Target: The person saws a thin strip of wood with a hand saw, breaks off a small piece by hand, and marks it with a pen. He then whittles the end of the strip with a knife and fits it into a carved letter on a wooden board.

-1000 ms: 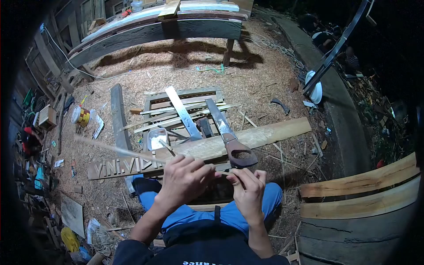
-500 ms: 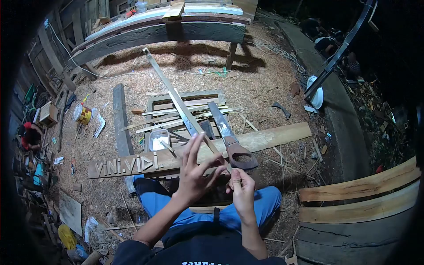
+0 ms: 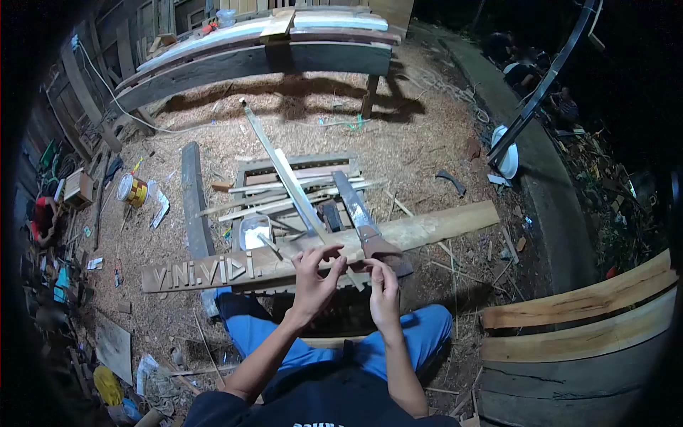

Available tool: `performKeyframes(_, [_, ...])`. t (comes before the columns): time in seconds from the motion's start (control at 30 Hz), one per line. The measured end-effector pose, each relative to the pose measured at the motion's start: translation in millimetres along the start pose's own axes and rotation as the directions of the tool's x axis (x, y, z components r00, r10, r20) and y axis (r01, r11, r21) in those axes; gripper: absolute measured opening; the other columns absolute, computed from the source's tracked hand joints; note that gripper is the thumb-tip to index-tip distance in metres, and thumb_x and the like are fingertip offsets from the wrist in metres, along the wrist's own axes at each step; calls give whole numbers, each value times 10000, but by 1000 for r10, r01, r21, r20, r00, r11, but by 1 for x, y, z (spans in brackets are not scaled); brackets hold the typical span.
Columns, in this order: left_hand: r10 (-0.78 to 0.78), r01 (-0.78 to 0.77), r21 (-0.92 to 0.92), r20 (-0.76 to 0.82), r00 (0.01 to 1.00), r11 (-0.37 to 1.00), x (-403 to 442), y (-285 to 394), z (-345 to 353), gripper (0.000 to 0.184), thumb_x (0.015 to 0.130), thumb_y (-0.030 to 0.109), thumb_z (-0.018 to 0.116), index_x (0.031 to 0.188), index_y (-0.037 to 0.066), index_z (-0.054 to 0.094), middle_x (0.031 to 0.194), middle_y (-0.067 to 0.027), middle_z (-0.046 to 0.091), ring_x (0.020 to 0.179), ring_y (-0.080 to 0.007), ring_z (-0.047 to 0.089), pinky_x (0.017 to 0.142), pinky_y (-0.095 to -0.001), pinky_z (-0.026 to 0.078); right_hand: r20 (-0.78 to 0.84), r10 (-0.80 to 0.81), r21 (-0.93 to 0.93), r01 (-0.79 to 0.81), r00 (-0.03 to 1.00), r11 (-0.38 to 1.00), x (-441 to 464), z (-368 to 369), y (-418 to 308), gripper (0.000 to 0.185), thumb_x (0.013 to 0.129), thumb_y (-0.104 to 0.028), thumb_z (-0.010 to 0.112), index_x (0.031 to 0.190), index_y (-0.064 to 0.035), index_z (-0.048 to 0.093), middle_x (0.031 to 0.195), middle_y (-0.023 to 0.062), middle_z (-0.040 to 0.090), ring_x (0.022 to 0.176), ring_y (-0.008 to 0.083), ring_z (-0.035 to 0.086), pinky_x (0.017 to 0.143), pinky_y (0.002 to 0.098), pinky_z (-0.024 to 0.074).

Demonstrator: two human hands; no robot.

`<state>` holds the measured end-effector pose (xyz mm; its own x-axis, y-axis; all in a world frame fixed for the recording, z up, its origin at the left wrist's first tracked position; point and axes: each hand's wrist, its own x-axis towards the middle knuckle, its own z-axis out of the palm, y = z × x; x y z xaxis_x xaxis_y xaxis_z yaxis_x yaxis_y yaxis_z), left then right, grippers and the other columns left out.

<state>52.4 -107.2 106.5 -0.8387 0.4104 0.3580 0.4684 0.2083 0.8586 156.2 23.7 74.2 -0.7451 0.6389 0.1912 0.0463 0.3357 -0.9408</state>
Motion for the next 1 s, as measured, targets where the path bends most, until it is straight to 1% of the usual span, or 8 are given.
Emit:
performKeyframes(0.1, [5, -10, 87, 50, 999, 996, 2, -10, -6, 270, 933, 206, 755, 1183, 108, 733, 923, 7, 727, 940, -172, 581, 973, -387, 307, -25, -248, -638, 176, 968, 750, 18, -5, 25, 512, 1008, -385, 657, 1394, -57, 580, 1294, 167, 613, 1229, 348, 543, 1075, 459, 393])
performKeyframes(0.2, [8, -14, 92, 67, 998, 996, 3, -23, -8, 274, 927, 220, 759, 1182, 121, 739, 915, 11, 728, 926, -173, 577, 980, -392, 305, 92, -213, -769, 205, 973, 606, 26, -5, 21, 698, 893, -296, 787, 1483, -72, 488, 1354, 172, 548, 1264, 354, 513, 1091, 478, 378])
performKeyframes(0.33, [-30, 23, 81, 89, 996, 996, 3, -31, -9, 270, 923, 250, 764, 1170, 139, 755, 923, 9, 736, 929, -172, 585, 989, -401, 304, 58, -92, -763, 104, 994, 638, 35, 8, 31, 767, 849, -254, 821, 1500, -61, 463, 1329, 184, 568, 1255, 367, 540, 1079, 476, 405])
performKeyframes(0.4, [-45, 36, 86, 103, 994, 996, 3, -37, -8, 269, 919, 259, 769, 1161, 141, 762, 931, 6, 741, 931, -173, 586, 992, -402, 303, 75, -57, -762, 94, 996, 641, 35, 12, 43, 768, 814, -195, 823, 1495, -91, 485, 1250, 195, 655, 1154, 379, 637, 1026, 497, 454])
performKeyframes(0.53, [-79, 68, 83, 128, 989, 994, 5, -46, -1, 260, 906, 277, 783, 1134, 152, 779, 956, 6, 768, 946, -182, 597, 1003, -407, 299, 40, -143, -700, 130, 989, 702, 31, 11, 44, 673, 811, -125, 790, 1441, -80, 556, 1074, 200, 716, 981, 402, 702, 922, 513, 515])
performKeyframes(0.73, [-47, 28, 114, 166, 985, 993, 14, -59, 35, 275, 896, 314, 792, 1113, 145, 788, 934, 11, 750, 846, -184, 534, 965, -388, 315, -302, -130, -364, 12, 944, 931, 3, -9, 16, 459, 839, -69, 763, 1292, -71, 687, 775, 164, 689, 687, 332, 691, 666, 451, 534])
performKeyframes(0.87, [-47, 33, 92, 157, 986, 995, 21, -70, 73, 261, 900, 336, 784, 1096, 164, 792, 943, 12, 775, 898, -192, 581, 975, -431, 294, -338, -120, -343, -3, 933, 939, -12, -19, 17, 448, 842, -55, 767, 1282, -46, 687, 749, 133, 669, 637, 264, 649, 643, 413, 522])
performKeyframes(1.0, [-84, 68, 127, 128, 988, 990, 24, -67, 89, 268, 900, 349, 776, 1102, 175, 785, 950, 11, 792, 957, -209, 603, 966, -458, 296, -326, -3, -249, -83, 945, 965, -23, -18, 25, 431, 839, -75, 765, 1265, -92, 702, 767, 152, 673, 666, 327, 663, 651, 451, 520])
